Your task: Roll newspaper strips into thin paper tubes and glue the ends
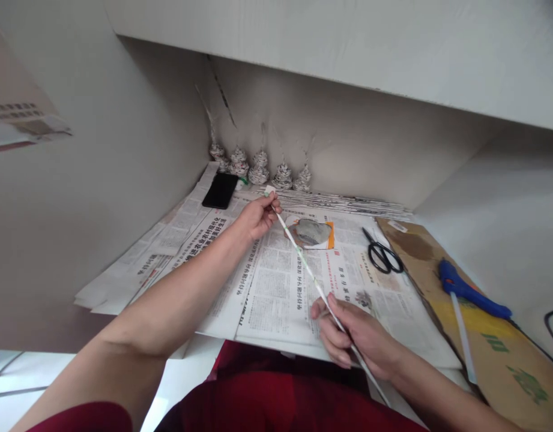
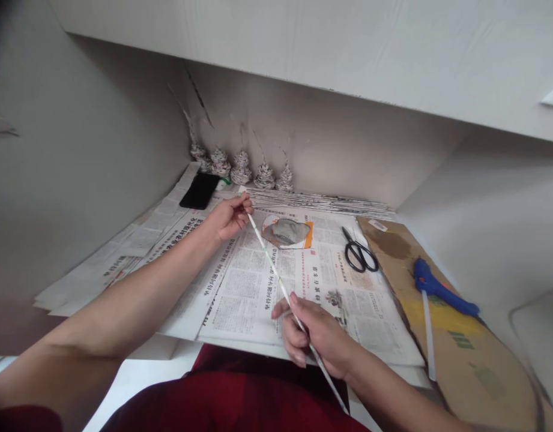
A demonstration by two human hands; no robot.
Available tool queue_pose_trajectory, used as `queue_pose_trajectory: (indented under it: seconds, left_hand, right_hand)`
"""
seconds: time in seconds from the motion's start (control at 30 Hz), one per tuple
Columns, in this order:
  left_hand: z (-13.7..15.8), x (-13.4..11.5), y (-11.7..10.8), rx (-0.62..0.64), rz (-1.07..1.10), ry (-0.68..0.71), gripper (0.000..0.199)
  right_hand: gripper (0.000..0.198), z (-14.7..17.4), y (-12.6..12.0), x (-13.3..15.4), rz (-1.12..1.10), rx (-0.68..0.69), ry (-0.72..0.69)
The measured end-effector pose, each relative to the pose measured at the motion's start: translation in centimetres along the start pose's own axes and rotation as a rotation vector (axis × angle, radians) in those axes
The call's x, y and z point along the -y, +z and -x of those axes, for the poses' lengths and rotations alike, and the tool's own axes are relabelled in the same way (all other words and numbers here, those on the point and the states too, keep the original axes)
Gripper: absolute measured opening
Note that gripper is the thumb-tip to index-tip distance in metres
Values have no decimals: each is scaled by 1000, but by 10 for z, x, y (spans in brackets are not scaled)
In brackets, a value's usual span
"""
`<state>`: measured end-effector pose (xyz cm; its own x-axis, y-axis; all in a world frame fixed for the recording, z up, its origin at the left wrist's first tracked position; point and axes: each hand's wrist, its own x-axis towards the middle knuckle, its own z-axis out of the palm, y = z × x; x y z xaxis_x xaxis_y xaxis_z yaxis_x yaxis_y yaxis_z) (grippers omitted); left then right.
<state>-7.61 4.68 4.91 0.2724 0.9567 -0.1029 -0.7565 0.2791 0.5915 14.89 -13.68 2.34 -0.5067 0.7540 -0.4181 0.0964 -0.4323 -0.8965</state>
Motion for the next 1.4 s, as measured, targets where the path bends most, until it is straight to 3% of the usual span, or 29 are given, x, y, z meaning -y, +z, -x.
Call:
queue_pose_trajectory:
  seconds: [0.13,0.23,0.33,0.47,0.6,0.73,0.83,0.97,1.13,1.4]
  left_hand:
    - [-5,2,-4,-116,-54,69,19]
    - [-7,3,-5,-135,-62,91,21]
    - [-5,3,-3,-130,-73,89,20]
    - [-3,2,-1,-110,-67,77,21]
    - [-3,2,-1,-64,-24,42,22]
    - [0,1,0,12,32,-32,21]
    - [1,0,1,29,39,-58,19]
    - [0,1,0,10,12,-8,15]
    - [1,8,0,15,-62,3,16]
    - [3,14,2,22,-116,-16,18]
  right_hand:
    - [28,0,-9,20,1008,-493,-221]
    - [23,-3,-19,25,1364,-659,-204]
    - [27,-3,-20,20,1183,-566,-195]
    - [37,-2,-14,12,429,-266,-90]
    - [32,-2,-13,5,-222,-36,-1]
    - [29,-1,-12,-5,-525,149,24]
    - [38,0,-10,-5,-497,216,73]
    - [53,-5,-11,14,-253,55,83]
    - [46,-33,-17,39,29,-95,-19]
    - [40,-76,-11,46,50,-85,-136]
